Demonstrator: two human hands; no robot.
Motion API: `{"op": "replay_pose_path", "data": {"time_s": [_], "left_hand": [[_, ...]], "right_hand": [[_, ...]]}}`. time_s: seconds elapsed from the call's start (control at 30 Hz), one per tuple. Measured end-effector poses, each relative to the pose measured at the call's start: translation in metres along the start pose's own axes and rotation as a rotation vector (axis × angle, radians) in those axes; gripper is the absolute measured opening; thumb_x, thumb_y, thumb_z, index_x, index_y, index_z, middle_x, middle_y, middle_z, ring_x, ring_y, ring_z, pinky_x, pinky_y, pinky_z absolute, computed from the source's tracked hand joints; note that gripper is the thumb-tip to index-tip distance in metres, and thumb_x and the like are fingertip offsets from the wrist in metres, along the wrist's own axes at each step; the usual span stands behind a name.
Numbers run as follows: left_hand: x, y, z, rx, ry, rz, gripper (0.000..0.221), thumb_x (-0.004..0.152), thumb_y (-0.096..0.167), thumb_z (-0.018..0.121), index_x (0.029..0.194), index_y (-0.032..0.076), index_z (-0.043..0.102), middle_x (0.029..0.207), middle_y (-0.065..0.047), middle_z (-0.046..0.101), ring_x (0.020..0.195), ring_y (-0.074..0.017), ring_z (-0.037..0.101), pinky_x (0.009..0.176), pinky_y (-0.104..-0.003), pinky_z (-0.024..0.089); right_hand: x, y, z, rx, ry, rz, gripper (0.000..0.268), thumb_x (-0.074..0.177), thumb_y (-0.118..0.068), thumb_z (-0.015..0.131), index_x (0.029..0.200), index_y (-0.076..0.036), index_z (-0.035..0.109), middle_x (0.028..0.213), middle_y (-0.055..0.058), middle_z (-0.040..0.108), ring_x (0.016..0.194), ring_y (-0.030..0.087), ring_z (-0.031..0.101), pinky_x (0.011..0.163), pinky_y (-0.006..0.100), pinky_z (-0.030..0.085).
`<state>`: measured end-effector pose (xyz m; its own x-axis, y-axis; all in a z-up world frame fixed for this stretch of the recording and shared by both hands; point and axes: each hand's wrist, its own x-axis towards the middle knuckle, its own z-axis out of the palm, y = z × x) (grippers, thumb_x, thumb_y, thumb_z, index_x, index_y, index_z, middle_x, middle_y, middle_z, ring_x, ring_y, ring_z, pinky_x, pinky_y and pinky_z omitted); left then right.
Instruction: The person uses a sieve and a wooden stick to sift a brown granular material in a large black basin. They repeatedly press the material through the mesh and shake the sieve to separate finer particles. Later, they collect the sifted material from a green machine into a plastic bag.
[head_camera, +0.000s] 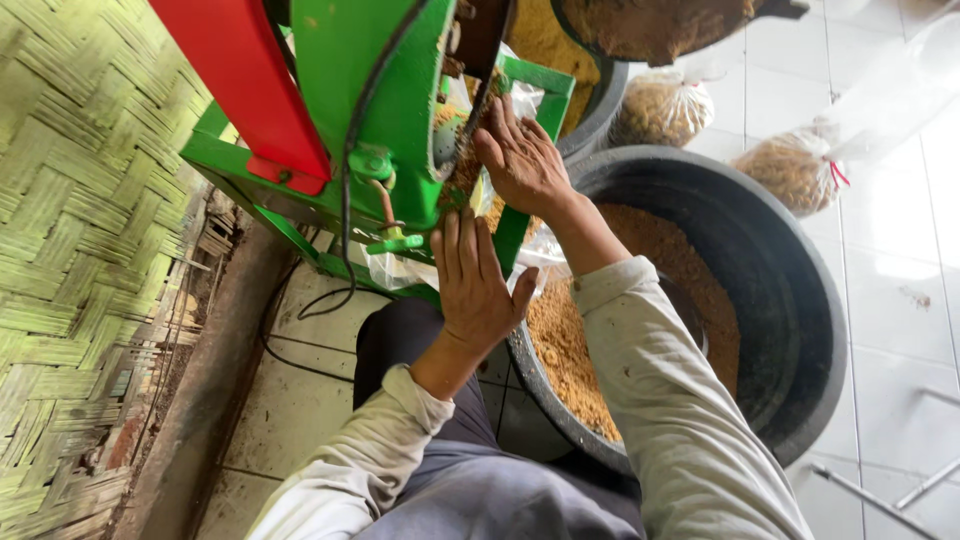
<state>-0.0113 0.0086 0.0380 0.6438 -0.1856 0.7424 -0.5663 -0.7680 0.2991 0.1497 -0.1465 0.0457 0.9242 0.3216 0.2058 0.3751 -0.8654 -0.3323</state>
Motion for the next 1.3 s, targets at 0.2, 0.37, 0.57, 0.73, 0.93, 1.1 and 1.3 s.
{"op": "replay_pose_path", "data": {"time_s": [0.2,0.37,0.57,0.73,0.93,1.1,1.3], "left_hand": [[0.04,-0.01,-0.017,-0.073,-0.361,0.192,0.091,0.102,0.058,0.055,0.146,-0.019,0.04,0.152,-0.038,0.039,0.146,-0.0521,0.038,0.124,-0.058,0.029],[0.078,-0.02,-0.005,0.052,-0.643,0.305,0.112,0.091,0.077,0.043,0.149,-0.018,0.031,0.157,-0.038,0.026,0.15,-0.049,0.02,0.124,-0.056,0.014],[0.096,-0.024,0.023,0.113,-0.744,0.33,0.114,0.095,0.083,0.017,0.16,-0.012,0.02,0.168,-0.03,0.01,0.157,-0.0418,0.002,0.126,-0.055,0.002],[0.092,-0.026,0.025,0.063,-0.575,0.322,0.103,0.102,0.077,0.02,0.164,-0.006,0.022,0.17,-0.027,0.014,0.159,-0.0417,0.008,0.131,-0.054,0.008],[0.051,-0.043,0.015,-0.105,0.01,0.453,0.068,0.112,0.054,0.05,0.151,-0.001,0.043,0.152,-0.02,0.046,0.141,-0.0333,0.045,0.119,-0.048,0.038],[-0.044,-0.041,-0.013,-0.33,0.087,0.102,0.017,0.101,0.014,0.066,0.111,0.002,0.058,0.108,-0.01,0.061,0.096,-0.0284,0.06,0.087,-0.043,0.049],[-0.083,-0.05,0.02,-0.017,-0.203,-0.044,0.028,0.098,0.014,0.065,0.123,0.002,0.06,0.12,-0.016,0.066,0.093,-0.0322,0.073,0.07,-0.037,0.062]], "right_hand": [[-0.004,0.016,-0.001,0.637,-0.023,0.156,0.082,0.106,-0.062,0.016,0.164,-0.003,0.017,0.169,0.018,0.031,0.157,0.034,0.027,0.131,0.043,0.015],[-0.032,0.03,-0.005,1.347,0.105,0.044,0.087,0.105,-0.068,0.023,0.167,-0.008,0.012,0.172,0.016,0.026,0.162,0.028,0.024,0.132,0.043,0.009],[-0.099,0.055,0.03,1.629,0.784,0.094,0.067,0.114,-0.051,0.048,0.149,0.006,0.054,0.145,0.028,0.064,0.142,0.039,0.058,0.128,0.05,0.042],[-0.147,0.047,0.077,0.723,0.1,0.366,0.037,0.103,-0.031,0.061,0.134,-0.012,0.065,0.136,0.012,0.064,0.128,0.029,0.06,0.111,0.042,0.046],[-0.156,0.038,0.105,0.411,0.046,-0.06,0.025,0.102,-0.022,0.065,0.122,-0.008,0.069,0.142,0.014,0.061,0.132,0.033,0.056,0.112,0.048,0.045],[-0.169,0.034,0.097,0.571,-0.055,0.008,0.018,0.101,-0.022,0.063,0.107,-0.006,0.064,0.147,0.013,0.058,0.134,0.032,0.056,0.109,0.042,0.048],[-0.171,0.023,0.09,0.548,-0.09,0.075,0.033,0.099,-0.021,0.06,0.129,-0.008,0.061,0.136,0.015,0.06,0.131,0.035,0.053,0.105,0.044,0.045]]}}
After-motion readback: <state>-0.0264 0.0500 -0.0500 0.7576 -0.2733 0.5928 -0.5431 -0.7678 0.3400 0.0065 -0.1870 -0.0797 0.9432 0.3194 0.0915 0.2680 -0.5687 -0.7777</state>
